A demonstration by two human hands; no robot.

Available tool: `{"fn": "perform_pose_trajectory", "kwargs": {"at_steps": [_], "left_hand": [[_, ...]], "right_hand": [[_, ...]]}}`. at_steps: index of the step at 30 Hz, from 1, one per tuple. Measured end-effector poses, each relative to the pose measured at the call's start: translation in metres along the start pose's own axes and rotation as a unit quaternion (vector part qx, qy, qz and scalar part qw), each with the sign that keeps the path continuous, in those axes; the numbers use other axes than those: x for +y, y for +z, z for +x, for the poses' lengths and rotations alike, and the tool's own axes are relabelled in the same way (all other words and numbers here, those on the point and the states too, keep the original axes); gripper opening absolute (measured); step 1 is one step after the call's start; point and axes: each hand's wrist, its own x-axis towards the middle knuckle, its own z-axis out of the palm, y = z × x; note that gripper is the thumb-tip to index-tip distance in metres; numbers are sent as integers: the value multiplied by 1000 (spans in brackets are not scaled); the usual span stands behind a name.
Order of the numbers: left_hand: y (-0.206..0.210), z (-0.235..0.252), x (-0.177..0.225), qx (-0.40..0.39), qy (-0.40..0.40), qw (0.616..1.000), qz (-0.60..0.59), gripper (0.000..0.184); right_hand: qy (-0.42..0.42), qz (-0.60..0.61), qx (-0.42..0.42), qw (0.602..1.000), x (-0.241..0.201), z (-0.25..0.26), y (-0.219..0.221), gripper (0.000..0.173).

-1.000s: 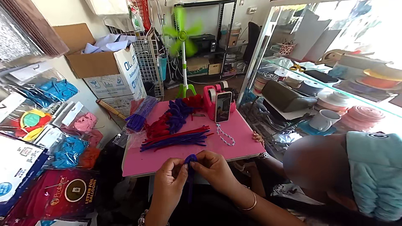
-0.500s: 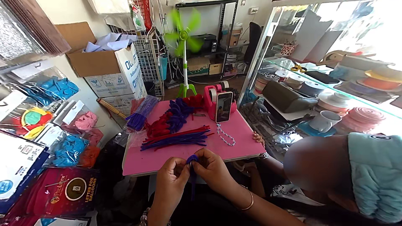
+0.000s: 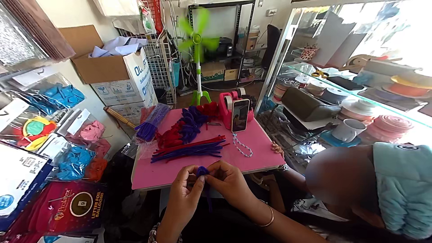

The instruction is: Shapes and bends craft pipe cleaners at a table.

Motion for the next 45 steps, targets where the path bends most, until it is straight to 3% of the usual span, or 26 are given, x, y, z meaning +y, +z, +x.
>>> {"fn": "perform_pose_trajectory", "kwargs": {"at_steps": [6,10,13,15,19,26,36,39,45], "left_hand": [[0,2,-1,32,39,999,5,11],[0,3,-1,26,37,999,-17,18],[0,5,-1,7,29,998,-59,21],[-2,6,4,-2,-33,995,-91,15],[-13,7,19,-87,-163,975,-125,13],[-18,8,15,-177,-159,965,-110,10],[-16,9,21,-210,-166,962,-53,9],[-15,8,22,-182,-163,967,-68,10],[-9,10,23,-102,-158,973,-132,27]], "right_hand": [[-4,40,-4,999,0,-1,0,7],[22,40,12,999,-6,-2,3,11],[35,36,-21,999,-8,-2,1,15],[-3,5,-50,999,-9,-2,-7,16],[-170,-159,-94,968,-10,8,-28,22],[-258,-237,-191,917,-14,21,-44,15],[-283,-278,-274,876,-23,28,-48,14],[-262,-261,-260,892,-24,30,-48,15],[-55,-108,-133,984,-19,25,-46,25]]}}
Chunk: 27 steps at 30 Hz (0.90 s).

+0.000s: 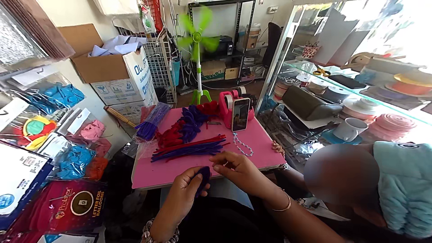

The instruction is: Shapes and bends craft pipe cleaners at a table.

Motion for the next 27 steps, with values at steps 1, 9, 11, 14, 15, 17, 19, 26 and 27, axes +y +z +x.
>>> {"fn": "perform_pose_trajectory", "kwargs": {"at_steps": [1,9,11,14,15,17,19,26,27], "left_hand": [[1,1,-1,7,3,1000,-7,28],[3,6,-16,113,56,990,-59,17],[5,5,-18,117,41,989,-79,16],[5,2,-18,105,26,992,-65,19],[5,2,-18,106,24,993,-46,19],[4,1,-18,118,20,993,-17,16],[6,2,-19,136,22,990,-17,12],[11,1,-22,131,13,991,0,8],[12,2,-23,133,17,991,7,7]], "right_hand": [[18,30,0,999,1,-1,2,24],[74,137,18,988,5,-2,25,17],[73,135,44,987,7,-3,30,11],[70,92,86,990,8,-1,31,11],[65,80,95,990,7,0,30,11],[56,77,102,990,6,1,30,12],[60,101,94,989,6,2,31,16],[100,137,78,982,10,-3,40,7],[96,133,85,983,11,-3,41,6]]}}
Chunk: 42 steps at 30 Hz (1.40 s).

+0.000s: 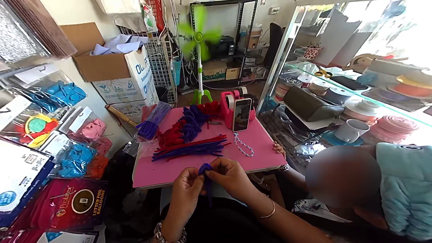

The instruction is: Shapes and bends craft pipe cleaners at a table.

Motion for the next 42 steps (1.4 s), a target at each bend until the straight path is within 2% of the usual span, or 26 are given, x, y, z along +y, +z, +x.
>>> {"fn": "perform_pose_trajectory", "kwargs": {"at_steps": [7,11,14,17,22,25,33,38,41,42], "left_hand": [[0,3,-6,-27,18,999,13,18],[-2,5,-5,10,16,1000,3,8],[-4,9,-2,52,-9,997,-54,6],[-4,10,0,69,-27,992,-99,6],[-6,7,1,20,-66,990,-124,15],[-5,5,-3,-11,-85,990,-113,11],[-2,4,-5,1,-85,991,-100,6],[-4,3,-5,-19,-90,993,-70,3],[-5,2,-8,-69,-101,991,-47,3],[-6,3,-9,-92,-109,989,-34,4]], "right_hand": [[2,-21,12,1000,2,2,1,7],[29,-23,25,999,0,4,-4,18],[73,-6,-31,997,4,0,-7,21],[88,28,-64,994,9,-6,-6,12],[108,51,-48,992,7,-5,-5,6],[111,63,-50,991,7,-5,-4,6],[112,62,-36,991,7,-6,-5,6],[104,45,-12,994,3,-2,-9,13],[122,44,-44,991,3,-2,-9,25],[127,54,-57,989,6,-2,-8,23]]}}
